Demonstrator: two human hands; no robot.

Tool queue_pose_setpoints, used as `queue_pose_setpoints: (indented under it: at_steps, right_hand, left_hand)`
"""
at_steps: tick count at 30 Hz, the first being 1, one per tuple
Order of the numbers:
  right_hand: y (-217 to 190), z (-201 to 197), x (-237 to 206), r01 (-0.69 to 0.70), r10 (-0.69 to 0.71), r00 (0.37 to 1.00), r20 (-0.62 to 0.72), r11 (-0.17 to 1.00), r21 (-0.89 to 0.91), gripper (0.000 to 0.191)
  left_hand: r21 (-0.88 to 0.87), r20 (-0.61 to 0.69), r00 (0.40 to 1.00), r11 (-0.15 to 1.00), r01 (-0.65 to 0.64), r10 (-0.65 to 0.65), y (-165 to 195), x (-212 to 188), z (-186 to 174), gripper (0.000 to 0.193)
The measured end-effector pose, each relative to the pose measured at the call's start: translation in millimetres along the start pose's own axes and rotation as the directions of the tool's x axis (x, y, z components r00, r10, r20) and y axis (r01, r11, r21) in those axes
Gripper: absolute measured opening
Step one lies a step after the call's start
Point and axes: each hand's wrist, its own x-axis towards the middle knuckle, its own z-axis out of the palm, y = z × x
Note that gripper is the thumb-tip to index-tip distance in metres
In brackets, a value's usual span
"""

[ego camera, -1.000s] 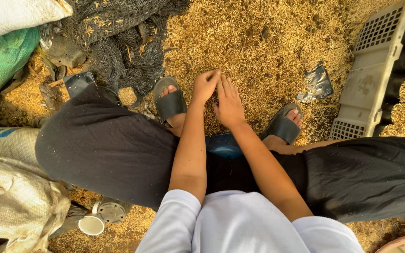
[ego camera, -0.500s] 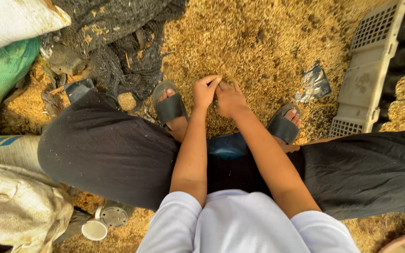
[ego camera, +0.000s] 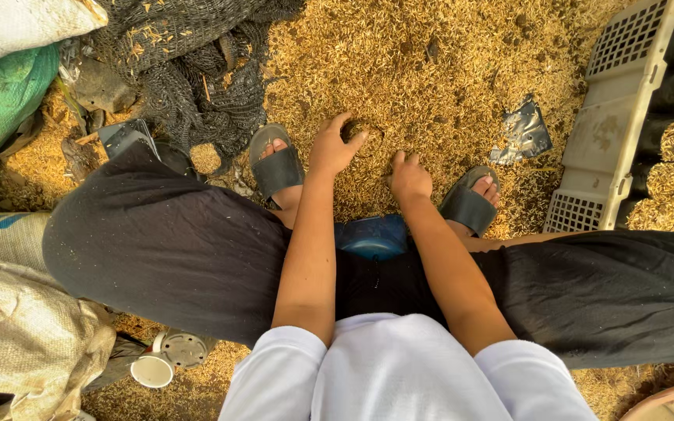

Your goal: The person sits on the ground and fills small black plastic cups with loose substrate from a large pile. They pack the material by hand, level the top, and place the filled cups into a nearby crate. The process is repeated for multiple cups.

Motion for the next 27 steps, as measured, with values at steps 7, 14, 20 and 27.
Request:
queue_pose_setpoints:
  at_steps: [7,14,20,27]
  right_hand:
    - [28,-6,29,0.21,-0.16,0.977,-0.142,0.85,0.483,0.044]
    - [-6,-44,10,0.202,-0.235,0.969,-0.076,0.575,0.793,0.059]
    - [-7,-15,-9,0.471,-0.311,0.844,-0.436,0.819,0.327,0.076]
    - [-22,20,-4,0.543,-0.544,0.773,-0.325,0.833,-0.103,0.102]
  left_hand:
    - [-0.018,-0.052,0.996,0.997,0.069,-0.07,-4,5,5,0.038]
    - [0.027,-0.12,0.992,0.999,0.047,-0.043,-12,4,5,0.035]
    - [0.057,-0.152,0.984,0.993,0.103,-0.093,-15,-1,0,0.028]
    - [0.129,-0.053,0.997,0.99,0.064,-0.058,-22,7,8,0.03]
